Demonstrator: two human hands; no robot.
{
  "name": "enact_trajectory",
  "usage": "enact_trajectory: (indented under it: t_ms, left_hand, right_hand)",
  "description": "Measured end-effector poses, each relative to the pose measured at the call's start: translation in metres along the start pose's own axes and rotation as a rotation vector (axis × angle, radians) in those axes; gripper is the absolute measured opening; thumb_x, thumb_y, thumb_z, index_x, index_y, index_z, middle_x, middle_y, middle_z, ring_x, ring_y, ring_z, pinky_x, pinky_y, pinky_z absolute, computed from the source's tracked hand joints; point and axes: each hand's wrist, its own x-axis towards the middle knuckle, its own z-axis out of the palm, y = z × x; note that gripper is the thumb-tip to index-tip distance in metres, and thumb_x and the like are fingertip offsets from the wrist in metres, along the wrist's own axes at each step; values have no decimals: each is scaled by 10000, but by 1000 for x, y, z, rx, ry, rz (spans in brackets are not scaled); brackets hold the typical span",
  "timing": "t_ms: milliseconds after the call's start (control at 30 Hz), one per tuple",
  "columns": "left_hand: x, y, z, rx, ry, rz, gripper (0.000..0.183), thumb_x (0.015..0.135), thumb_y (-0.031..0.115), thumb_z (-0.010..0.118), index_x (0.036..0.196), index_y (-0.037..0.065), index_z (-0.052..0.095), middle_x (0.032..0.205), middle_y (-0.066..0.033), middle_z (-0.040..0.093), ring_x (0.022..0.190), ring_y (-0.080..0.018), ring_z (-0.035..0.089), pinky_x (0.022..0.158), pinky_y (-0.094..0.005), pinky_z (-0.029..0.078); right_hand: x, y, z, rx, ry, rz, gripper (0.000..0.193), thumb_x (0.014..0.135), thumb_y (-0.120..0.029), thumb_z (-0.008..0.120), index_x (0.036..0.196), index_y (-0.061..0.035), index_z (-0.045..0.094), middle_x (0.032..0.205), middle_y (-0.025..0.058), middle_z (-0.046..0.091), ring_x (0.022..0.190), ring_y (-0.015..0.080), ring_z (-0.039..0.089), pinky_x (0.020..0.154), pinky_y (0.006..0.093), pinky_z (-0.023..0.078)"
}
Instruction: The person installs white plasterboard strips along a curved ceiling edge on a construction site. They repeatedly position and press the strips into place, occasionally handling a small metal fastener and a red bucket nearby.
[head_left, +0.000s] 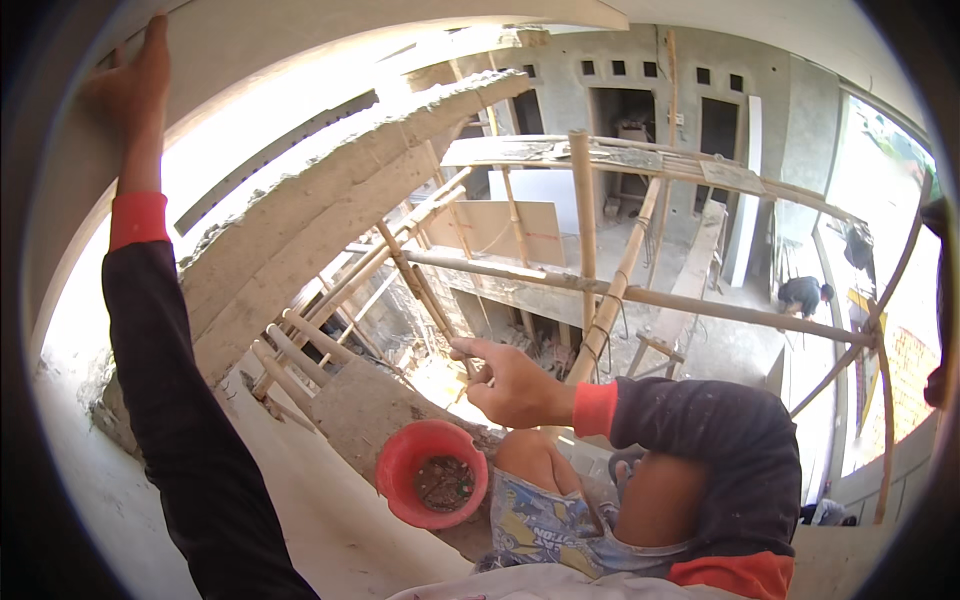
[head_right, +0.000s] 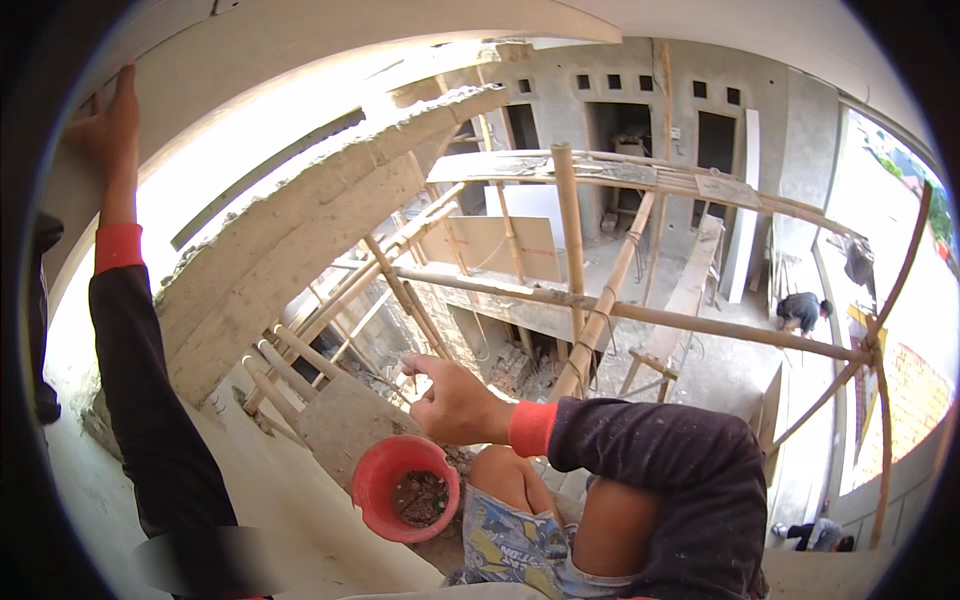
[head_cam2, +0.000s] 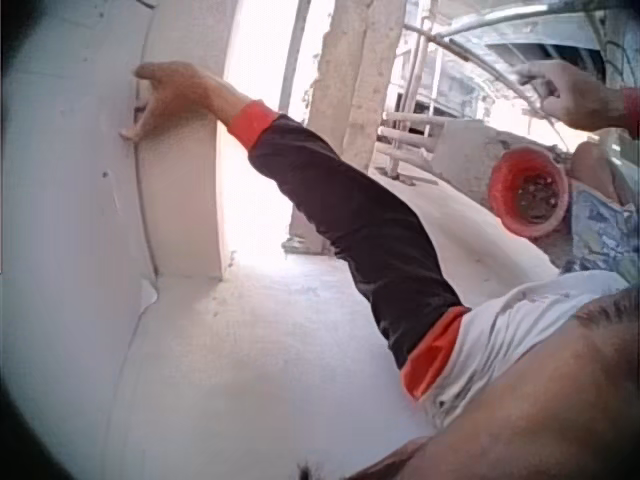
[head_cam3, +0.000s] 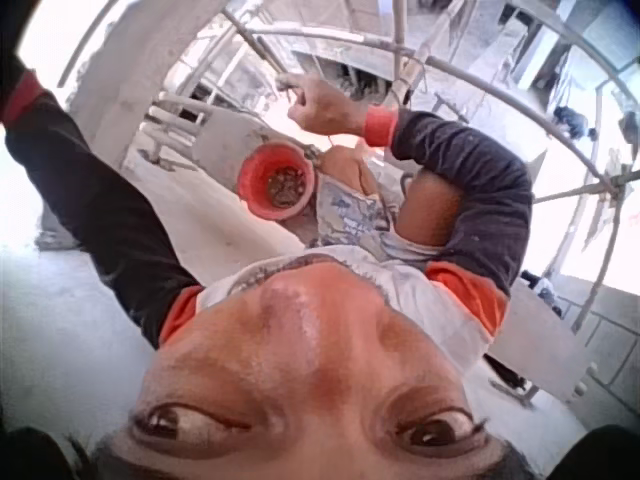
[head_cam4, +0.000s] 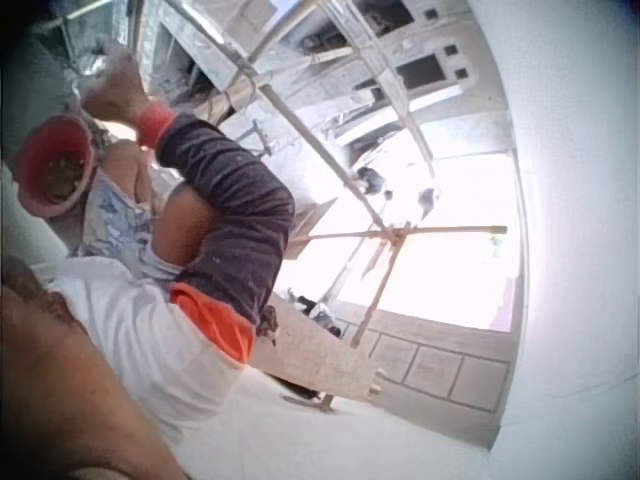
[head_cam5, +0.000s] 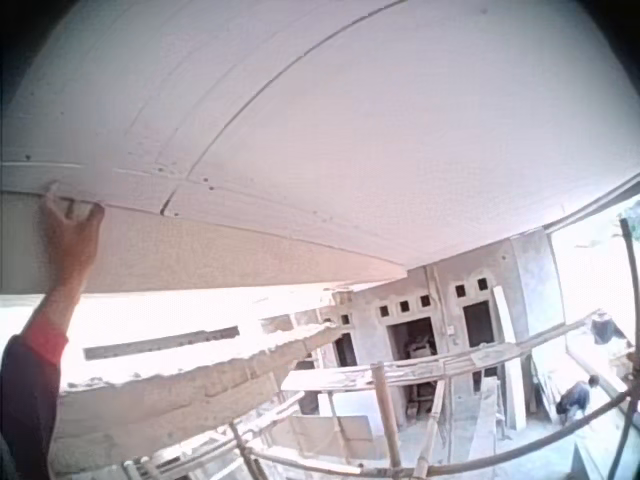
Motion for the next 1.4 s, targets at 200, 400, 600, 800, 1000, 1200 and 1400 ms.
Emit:
enact_trajectory:
  t_ms: [200, 400, 600, 800, 1000, 1200, 1400]
  left_hand:
    - [-17, 32, -8, -366, 229, 114, 952, 770, 266, 839, 1385, -157, 247, 1373, -291, 389, 1231, -327, 551, 946, -365, 560]
    - [-29, 58, -15, -436, 161, -5, 858, 821, 5, 743, 1487, -12, 202, 1440, -208, 293, 1366, -416, 415, 981, -426, 567]
    - [-33, 60, -14, -445, 154, -38, 865, 826, 70, 755, 1483, -64, 208, 1457, -271, 285, 1326, -453, 430, 921, -450, 564]
    - [-29, 59, -17, 176, 419, 325, 823, 842, 160, 730, 1454, -106, 248, 1454, -346, 288, 1335, -491, 383, 1063, -520, 420]
    - [-37, 67, -20, -155, 236, 54, 806, 843, 193, 711, 1442, -117, 270, 1414, -413, 308, 1365, -549, 297, 1128, -583, 297]
    - [-33, 53, -13, 302, 340, 338, 825, 869, 216, 692, 1452, -156, 241, 1464, -445, 251, 1422, -589, 194, 1160, -608, 249]
    - [-43, 59, -10, 3, 176, 129, 873, 872, 221, 684, 1486, -162, 196, 1498, -450, 203, 1437, -603, 142, 1161, -637, 225]
  right_hand:
    - [-1, 6, 4, 10, 29, 4, 593, 828, -22, 552, 1395, 121, 454, 840, 115, 672, 655, 118, 604, 606, 280, 486]
    - [-7, 7, -2, 19, 8, 46, 602, 850, -25, 578, 1416, 117, 431, 1082, 184, 664, 744, 105, 627, 668, 268, 521]
    - [-10, -4, -10, 55, -5, 60, 638, 847, 25, 518, 1457, 129, 366, 1355, 248, 562, 894, 207, 710, 736, 284, 565]
    - [-12, -5, -18, 109, 18, 133, 670, 828, 55, 484, 1478, 125, 334, 1393, 241, 507, 928, 242, 702, 689, 292, 573]
    - [-11, -5, -18, 60, 12, 107, 706, 778, 72, 463, 1471, 143, 344, 1386, 256, 509, 916, 266, 706, 721, 327, 605]
    - [-12, -4, -18, 61, 4, 115, 704, 782, 76, 464, 1473, 135, 343, 1388, 250, 507, 930, 265, 704, 726, 324, 606]
    - [-12, -2, -16, 120, 1, 133, 654, 847, 74, 499, 1478, 115, 328, 1391, 222, 509, 937, 225, 697, 688, 277, 560]
